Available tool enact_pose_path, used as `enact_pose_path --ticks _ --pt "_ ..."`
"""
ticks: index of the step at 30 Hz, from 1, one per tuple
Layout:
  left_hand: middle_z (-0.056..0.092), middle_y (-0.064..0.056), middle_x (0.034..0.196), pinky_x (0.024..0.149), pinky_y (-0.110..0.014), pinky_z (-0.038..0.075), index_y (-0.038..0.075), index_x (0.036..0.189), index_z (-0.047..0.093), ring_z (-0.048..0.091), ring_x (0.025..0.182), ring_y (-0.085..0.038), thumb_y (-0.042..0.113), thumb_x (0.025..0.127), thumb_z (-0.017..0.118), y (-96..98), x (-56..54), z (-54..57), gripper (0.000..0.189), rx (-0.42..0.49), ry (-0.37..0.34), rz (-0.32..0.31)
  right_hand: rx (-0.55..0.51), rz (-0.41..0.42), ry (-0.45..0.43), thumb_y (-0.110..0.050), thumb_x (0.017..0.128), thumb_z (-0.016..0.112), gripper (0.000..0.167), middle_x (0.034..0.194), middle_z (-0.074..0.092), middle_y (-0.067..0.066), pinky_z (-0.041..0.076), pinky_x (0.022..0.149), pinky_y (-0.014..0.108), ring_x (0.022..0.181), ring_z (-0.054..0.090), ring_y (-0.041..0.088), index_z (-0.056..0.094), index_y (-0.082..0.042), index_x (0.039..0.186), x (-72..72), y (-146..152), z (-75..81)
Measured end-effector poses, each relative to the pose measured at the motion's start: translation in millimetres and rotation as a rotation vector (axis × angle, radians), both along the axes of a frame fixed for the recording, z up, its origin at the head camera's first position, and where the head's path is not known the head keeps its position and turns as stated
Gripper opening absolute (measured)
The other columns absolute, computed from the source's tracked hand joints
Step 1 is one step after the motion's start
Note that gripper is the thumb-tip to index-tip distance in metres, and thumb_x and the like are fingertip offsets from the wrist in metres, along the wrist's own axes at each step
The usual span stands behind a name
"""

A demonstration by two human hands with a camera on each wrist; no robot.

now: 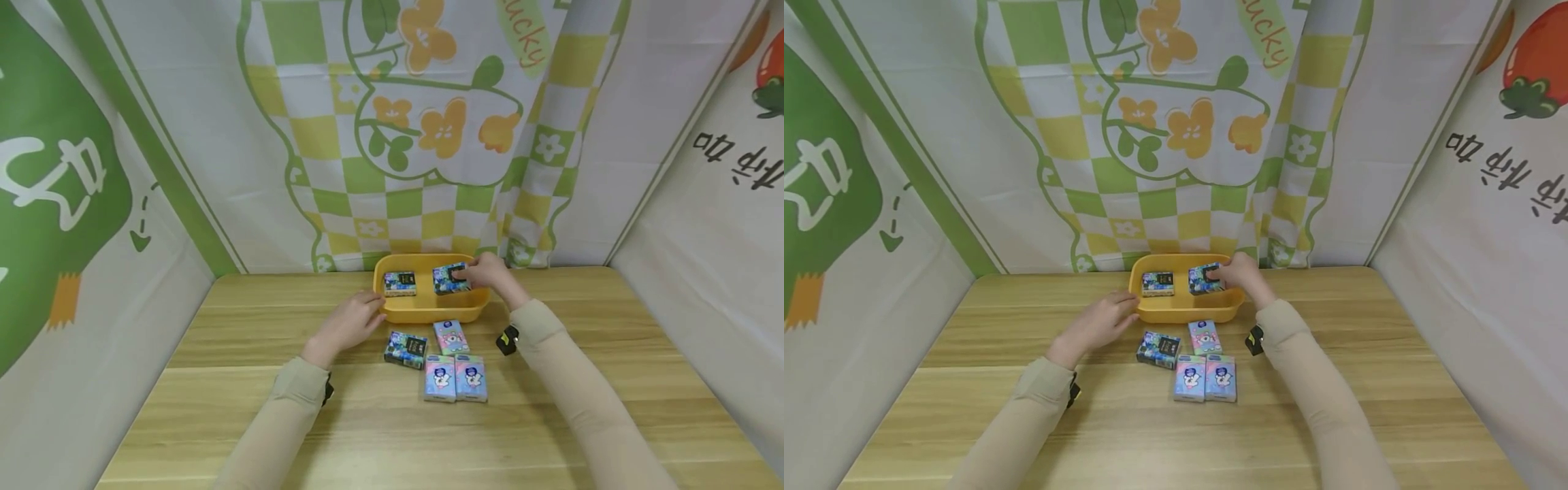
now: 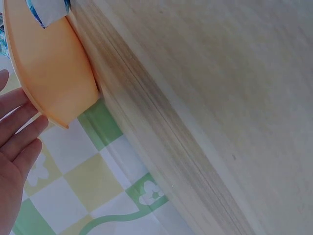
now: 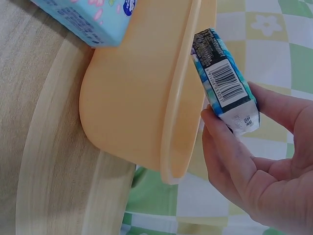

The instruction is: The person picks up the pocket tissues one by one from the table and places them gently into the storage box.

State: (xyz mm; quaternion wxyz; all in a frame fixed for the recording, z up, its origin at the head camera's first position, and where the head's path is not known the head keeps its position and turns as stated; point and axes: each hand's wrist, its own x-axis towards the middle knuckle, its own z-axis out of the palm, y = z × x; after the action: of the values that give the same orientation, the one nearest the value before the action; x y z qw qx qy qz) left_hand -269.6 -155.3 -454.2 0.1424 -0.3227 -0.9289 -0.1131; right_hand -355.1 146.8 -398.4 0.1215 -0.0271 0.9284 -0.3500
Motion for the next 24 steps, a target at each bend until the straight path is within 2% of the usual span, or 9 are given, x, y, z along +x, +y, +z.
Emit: enact_pose_path --ticks 3,6,9,11,17,20,24 --pt "0.062 -0.019 0.124 0.108 -0.045 0.042 -0.003 0.122 0.062 0.057 0.117 -0.031 0.019 0.093 0.061 -0.4 1.2 1.5 0.036 0.001 -0.005 0.003 -0.022 -0.009 0.005 -0.038 0.083 0.071 0.04 0.055 0.059 0.001 0.051 0.068 0.038 0.06 0.06 0.022 0.056 -0.011 0.058 -0.5 -3.6 -0.5" --pt "0.062 -0.019 0.123 0.107 -0.045 0.043 -0.004 0.121 0.062 0.058 0.117 -0.032 0.019 0.093 0.061 -0.6 1.9 2.5 0.036 0.005 -0.001 -0.003 -0.033 -0.019 0.003 -0.036 0.083 0.072 0.038 0.057 0.06 0.001 0.054 0.078 0.045 0.073 0.066 0.031 0.058 -0.009 0.06 -0.6 -7.5 -1.0" --pt "0.062 -0.018 0.123 0.107 -0.045 0.043 -0.004 0.12 0.062 0.058 0.116 -0.031 0.019 0.093 0.061 -0.8 2.2 2.8 0.036 0.005 0.002 -0.002 -0.036 -0.027 -0.002 -0.036 0.083 0.072 0.038 0.057 0.06 0.001 0.054 0.082 0.047 0.084 0.067 0.036 0.058 -0.009 0.061 -2.3 -10.7 -2.7" --pt "0.062 -0.017 0.123 0.107 -0.044 0.042 -0.003 0.121 0.062 0.058 0.117 -0.031 0.02 0.093 0.06 -0.6 2.1 2.6 0.036 -0.003 0.002 0.002 -0.043 -0.031 -0.008 -0.036 0.083 0.072 0.038 0.056 0.059 0.001 0.053 0.081 0.047 0.078 0.065 0.035 0.057 -0.009 0.06 -4.3 -11.6 -4.9" --pt "0.062 -0.018 0.123 0.108 -0.044 0.042 -0.003 0.121 0.062 0.058 0.117 -0.031 0.019 0.093 0.061 -0.2 1.7 1.6 0.036 0.004 0.001 -0.003 -0.07 -0.052 -0.035 -0.035 0.081 0.075 0.038 0.053 0.055 -0.001 0.052 0.076 0.046 0.06 0.054 0.021 0.058 -0.009 0.058 -12.1 -12.9 -12.7" --pt "0.062 -0.018 0.123 0.108 -0.044 0.042 -0.003 0.121 0.062 0.058 0.117 -0.031 0.019 0.093 0.062 -0.6 1.7 1.7 0.036 0.007 0.002 -0.005 -0.066 -0.048 -0.039 -0.035 0.081 0.074 0.038 0.052 0.055 0.0 0.051 0.074 0.045 0.059 0.054 0.024 0.058 -0.009 0.058 -15.0 -13.5 -15.0" --pt "0.062 -0.018 0.123 0.108 -0.043 0.042 -0.003 0.121 0.062 0.058 0.116 -0.031 0.018 0.093 0.061 -1.2 1.6 1.6 0.035 0.009 0.001 -0.008 -0.06 -0.04 -0.031 -0.035 0.081 0.074 0.038 0.05 0.055 0.0 0.052 0.078 0.047 0.069 0.062 0.035 0.058 -0.009 0.058 -17.0 -15.5 -16.4"
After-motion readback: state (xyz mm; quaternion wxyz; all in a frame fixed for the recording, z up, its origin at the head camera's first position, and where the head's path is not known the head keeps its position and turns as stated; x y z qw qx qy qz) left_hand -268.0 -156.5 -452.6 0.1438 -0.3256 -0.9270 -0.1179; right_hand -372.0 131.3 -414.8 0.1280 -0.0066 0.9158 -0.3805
